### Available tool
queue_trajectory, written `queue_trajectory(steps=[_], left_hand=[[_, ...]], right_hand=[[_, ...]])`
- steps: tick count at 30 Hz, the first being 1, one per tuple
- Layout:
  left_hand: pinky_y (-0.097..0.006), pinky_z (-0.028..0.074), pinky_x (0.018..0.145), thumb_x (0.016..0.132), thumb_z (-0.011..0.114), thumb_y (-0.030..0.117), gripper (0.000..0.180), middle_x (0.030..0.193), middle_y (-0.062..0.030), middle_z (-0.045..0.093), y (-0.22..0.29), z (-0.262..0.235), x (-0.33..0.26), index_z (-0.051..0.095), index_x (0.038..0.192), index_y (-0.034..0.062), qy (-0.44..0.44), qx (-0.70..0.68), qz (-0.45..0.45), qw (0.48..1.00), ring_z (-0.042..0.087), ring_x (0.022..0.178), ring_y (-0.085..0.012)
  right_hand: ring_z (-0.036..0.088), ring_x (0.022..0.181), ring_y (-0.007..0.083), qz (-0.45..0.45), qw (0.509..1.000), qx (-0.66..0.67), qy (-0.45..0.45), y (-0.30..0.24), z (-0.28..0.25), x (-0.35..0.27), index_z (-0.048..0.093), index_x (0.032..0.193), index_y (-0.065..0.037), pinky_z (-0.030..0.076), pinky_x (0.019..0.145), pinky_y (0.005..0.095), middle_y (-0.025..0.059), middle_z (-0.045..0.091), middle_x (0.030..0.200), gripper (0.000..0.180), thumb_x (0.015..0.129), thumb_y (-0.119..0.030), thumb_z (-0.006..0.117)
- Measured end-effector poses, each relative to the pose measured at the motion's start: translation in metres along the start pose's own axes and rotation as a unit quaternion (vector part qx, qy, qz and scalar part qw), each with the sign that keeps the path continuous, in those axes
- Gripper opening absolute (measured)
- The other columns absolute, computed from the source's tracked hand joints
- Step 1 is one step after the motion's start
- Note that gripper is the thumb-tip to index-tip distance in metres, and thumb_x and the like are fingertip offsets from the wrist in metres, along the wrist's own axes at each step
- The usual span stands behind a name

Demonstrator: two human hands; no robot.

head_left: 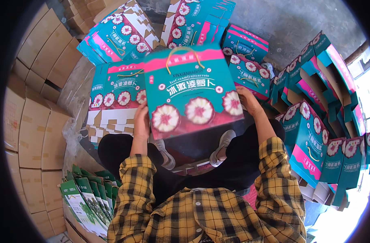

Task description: The person is manually folding flattened cardboard sheets into finished boxes for product packaging.

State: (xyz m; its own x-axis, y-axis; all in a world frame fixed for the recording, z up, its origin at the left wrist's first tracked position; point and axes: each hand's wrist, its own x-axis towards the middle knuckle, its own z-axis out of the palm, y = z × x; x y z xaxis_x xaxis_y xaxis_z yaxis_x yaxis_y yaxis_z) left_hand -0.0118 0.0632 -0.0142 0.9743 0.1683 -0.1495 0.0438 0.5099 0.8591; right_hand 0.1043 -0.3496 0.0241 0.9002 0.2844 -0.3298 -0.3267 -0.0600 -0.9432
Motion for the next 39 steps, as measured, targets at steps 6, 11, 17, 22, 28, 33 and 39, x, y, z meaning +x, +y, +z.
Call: queue_trajectory(steps=[6,11,17,22,28,33,39], left_hand=[[-0.034,0.043,0.082,0.093,0.046,0.043,0.044,0.111,-0.0043,0.06,-0.018,-0.002,0.0,0.053,0.122,0.0101,0.207,0.039,-0.065,0.975,0.056,0.101,-0.0146],[-0.036,0.046,0.088,0.093,0.043,0.053,0.057,0.116,-0.0095,0.06,-0.049,-0.019,0.005,0.051,0.127,0.0078,0.073,0.005,-0.13,0.989,0.058,0.104,-0.0221],[-0.037,0.048,0.087,0.093,0.044,0.051,0.061,0.122,-0.0132,0.057,-0.067,-0.033,0.021,0.048,0.131,0.004,0.059,0.039,-0.164,0.984,0.058,0.106,-0.0243],[-0.033,0.037,0.1,0.094,0.045,0.047,0.06,0.127,-0.0143,0.055,-0.077,-0.059,0.026,0.049,0.13,-0.0011,0.108,0.222,-0.069,0.967,0.05,0.119,-0.025],[-0.035,0.033,0.103,0.097,0.037,0.05,0.063,0.123,-0.0209,0.057,-0.066,-0.009,0.015,0.058,0.118,-0.0054,0.04,0.385,-0.013,0.922,0.05,0.12,-0.029],[-0.041,0.029,0.107,0.087,0.056,0.05,0.062,0.135,-0.0281,0.044,-0.047,0.0,-0.003,0.058,0.119,-0.0031,-0.045,0.575,-0.019,0.817,0.037,0.132,-0.0371],[-0.041,0.026,0.11,0.085,0.056,0.05,0.067,0.139,-0.0287,0.038,-0.047,0.005,-0.006,0.055,0.121,-0.0063,-0.06,0.606,-0.026,0.793,0.032,0.134,-0.0371]], right_hand=[[0.051,0.112,0.0237,0.072,0.987,-0.014,0.146,-0.008,0.026,-0.014,0.053,0.125,-0.01,0.038,0.097,0.0418,0.0097,0.057,0.118,0.061,0.088,-0.057,0.046],[0.036,0.131,0.0316,0.157,0.987,0.022,-0.01,0.021,0.005,0.0,0.036,0.142,-0.012,0.031,0.103,0.0491,0.0151,0.039,0.142,0.085,0.083,-0.072,0.042],[0.023,0.138,0.0355,0.177,0.979,-0.087,0.052,0.046,-0.001,0.011,0.023,0.148,-0.012,0.023,0.108,0.0509,0.0163,0.021,0.152,0.092,0.081,-0.072,0.046],[0.022,0.138,0.0367,0.199,0.967,-0.154,0.033,0.033,0.026,0.012,0.024,0.147,-0.012,0.023,0.108,0.0508,0.0162,0.022,0.151,0.087,0.084,-0.067,0.048],[0.055,0.113,0.0306,0.095,0.913,-0.397,0.001,0.032,0.021,0.009,0.058,0.123,-0.007,0.041,0.094,0.0411,0.0189,0.058,0.122,0.056,0.088,-0.05,0.051],[0.064,0.083,0.0283,-0.39,0.612,-0.687,0.017,0.025,0.059,0.001,0.065,0.083,-0.005,0.05,0.072,0.0422,0.0119,0.065,0.087,0.015,0.079,-0.017,0.056],[0.065,0.082,0.0248,-0.218,0.548,-0.799,-0.116,0.039,0.087,0.003,0.065,0.084,-0.008,0.05,0.07,0.0355,0.0104,0.066,0.087,0.012,0.077,-0.011,0.056]])
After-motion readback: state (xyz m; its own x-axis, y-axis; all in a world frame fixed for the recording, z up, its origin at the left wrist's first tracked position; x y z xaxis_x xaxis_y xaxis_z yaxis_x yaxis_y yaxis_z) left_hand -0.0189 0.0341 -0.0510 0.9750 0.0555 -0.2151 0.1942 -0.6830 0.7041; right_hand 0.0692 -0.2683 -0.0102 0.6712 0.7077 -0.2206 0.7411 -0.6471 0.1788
